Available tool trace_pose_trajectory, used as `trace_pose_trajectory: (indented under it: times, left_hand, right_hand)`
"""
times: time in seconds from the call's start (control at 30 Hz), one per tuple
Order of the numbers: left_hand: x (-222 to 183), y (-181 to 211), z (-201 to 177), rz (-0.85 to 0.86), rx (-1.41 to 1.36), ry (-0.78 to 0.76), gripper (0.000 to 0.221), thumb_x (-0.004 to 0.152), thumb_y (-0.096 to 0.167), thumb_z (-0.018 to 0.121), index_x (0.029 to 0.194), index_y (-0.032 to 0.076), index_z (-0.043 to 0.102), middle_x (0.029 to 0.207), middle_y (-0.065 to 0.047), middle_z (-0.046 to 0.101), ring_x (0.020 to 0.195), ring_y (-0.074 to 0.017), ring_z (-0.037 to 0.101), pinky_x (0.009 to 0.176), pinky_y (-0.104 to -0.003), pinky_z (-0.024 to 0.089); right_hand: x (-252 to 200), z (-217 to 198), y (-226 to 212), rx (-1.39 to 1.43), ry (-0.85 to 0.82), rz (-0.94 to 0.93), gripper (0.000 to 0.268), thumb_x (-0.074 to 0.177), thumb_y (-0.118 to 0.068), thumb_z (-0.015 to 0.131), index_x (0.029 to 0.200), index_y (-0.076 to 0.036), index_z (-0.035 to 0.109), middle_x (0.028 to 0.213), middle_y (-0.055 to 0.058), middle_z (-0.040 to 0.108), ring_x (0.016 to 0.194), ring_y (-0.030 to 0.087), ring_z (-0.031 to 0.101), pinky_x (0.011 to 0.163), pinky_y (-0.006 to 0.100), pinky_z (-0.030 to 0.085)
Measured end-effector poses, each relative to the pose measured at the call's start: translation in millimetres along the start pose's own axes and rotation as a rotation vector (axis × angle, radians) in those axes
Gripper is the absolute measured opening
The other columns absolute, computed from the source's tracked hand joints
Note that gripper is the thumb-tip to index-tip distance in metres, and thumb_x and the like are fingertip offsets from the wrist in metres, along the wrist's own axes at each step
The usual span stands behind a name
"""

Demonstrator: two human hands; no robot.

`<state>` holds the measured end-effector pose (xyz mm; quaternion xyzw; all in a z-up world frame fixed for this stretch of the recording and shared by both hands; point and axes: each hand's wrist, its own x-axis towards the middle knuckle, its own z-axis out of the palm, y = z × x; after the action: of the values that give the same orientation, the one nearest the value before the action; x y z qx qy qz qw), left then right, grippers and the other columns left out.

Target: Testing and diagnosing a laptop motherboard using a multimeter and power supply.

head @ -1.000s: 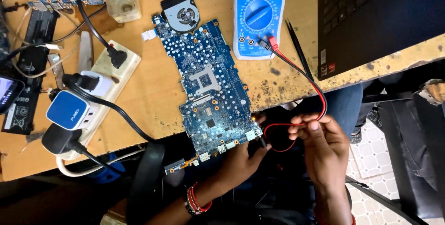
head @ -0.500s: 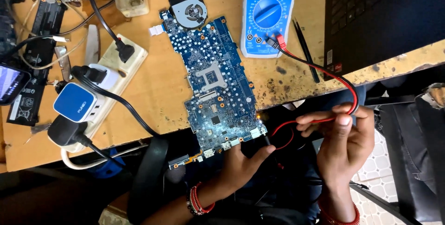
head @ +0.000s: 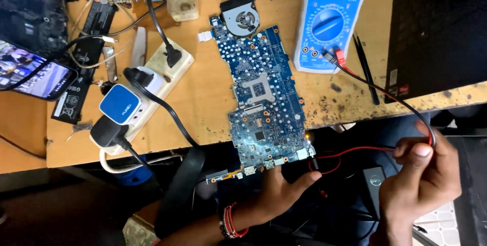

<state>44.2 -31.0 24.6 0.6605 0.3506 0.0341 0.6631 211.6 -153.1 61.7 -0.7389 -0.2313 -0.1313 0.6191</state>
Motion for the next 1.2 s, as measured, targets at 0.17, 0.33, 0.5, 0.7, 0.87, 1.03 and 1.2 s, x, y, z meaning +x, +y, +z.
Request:
trace_pose_trajectory:
  times: [0.17,0.33,0.5,0.7,0.87,1.03,1.2]
  left_hand:
    - [1,-2,0,0.048,-0.023,0.043,0.066,0.088,0.057,0.074,0.054,0.024,0.029,0.045,0.009,0.025,0.040,-0.0050,0.023,0.042,-0.029,0.013]
    - [4,-8,3,0.003,-0.038,-0.013,0.069,0.089,0.058,0.072,0.050,0.024,0.027,0.042,0.008,0.026,0.035,-0.0054,0.024,0.040,-0.029,0.013]
    - [8,-20,8,0.046,-0.040,0.046,0.070,0.087,0.058,0.074,0.049,0.024,0.027,0.041,0.008,0.026,0.035,-0.0057,0.025,0.041,-0.030,0.014]
    - [5,-14,5,0.032,0.034,0.055,0.066,0.087,0.064,0.070,0.052,0.023,0.031,0.043,0.008,0.027,0.037,-0.0060,0.025,0.040,-0.030,0.014]
    - [0,1,7,0.307,-0.025,0.189,0.057,0.085,0.053,0.075,0.113,0.006,0.059,0.104,-0.010,0.070,0.103,-0.0242,0.069,0.093,-0.037,0.051]
    - [0,-25,16,0.331,0.001,0.264,0.047,0.084,0.050,0.078,0.098,0.010,0.056,0.095,-0.006,0.062,0.091,-0.0235,0.063,0.086,-0.037,0.048]
    - [-4,-59,28,0.356,-0.006,0.324,0.045,0.090,0.044,0.078,0.094,0.008,0.052,0.097,-0.005,0.053,0.094,-0.0202,0.059,0.084,-0.036,0.046]
  right_hand:
    - [0,0,-2,0.012,-0.008,0.042,0.039,0.126,-0.020,0.049,0.140,0.015,0.057,0.092,0.021,0.054,0.083,0.025,0.055,0.072,0.031,0.040]
    - [1,-1,-2,0.011,0.008,0.072,0.040,0.122,-0.025,0.051,0.137,0.011,0.058,0.093,0.018,0.056,0.082,0.023,0.057,0.070,0.028,0.040]
    - [1,-3,-2,0.001,0.009,0.086,0.037,0.121,-0.024,0.054,0.135,0.009,0.060,0.097,0.019,0.059,0.081,0.021,0.057,0.069,0.028,0.043]
    - [1,-4,-3,0.005,0.010,0.103,0.038,0.120,-0.025,0.056,0.138,0.009,0.060,0.093,0.017,0.057,0.080,0.020,0.056,0.070,0.027,0.042]
    - [1,-4,-1,0.012,0.025,0.119,0.039,0.119,-0.025,0.059,0.137,0.009,0.060,0.091,0.017,0.058,0.078,0.019,0.056,0.070,0.026,0.042]
    - [0,-4,-2,0.006,0.025,0.133,0.037,0.118,-0.024,0.060,0.136,0.008,0.060,0.092,0.017,0.058,0.079,0.019,0.056,0.070,0.026,0.043]
    - [-2,-6,2,0.033,0.015,0.135,0.028,0.118,-0.010,0.057,0.141,0.006,0.057,0.093,0.017,0.060,0.082,0.019,0.058,0.071,0.026,0.044]
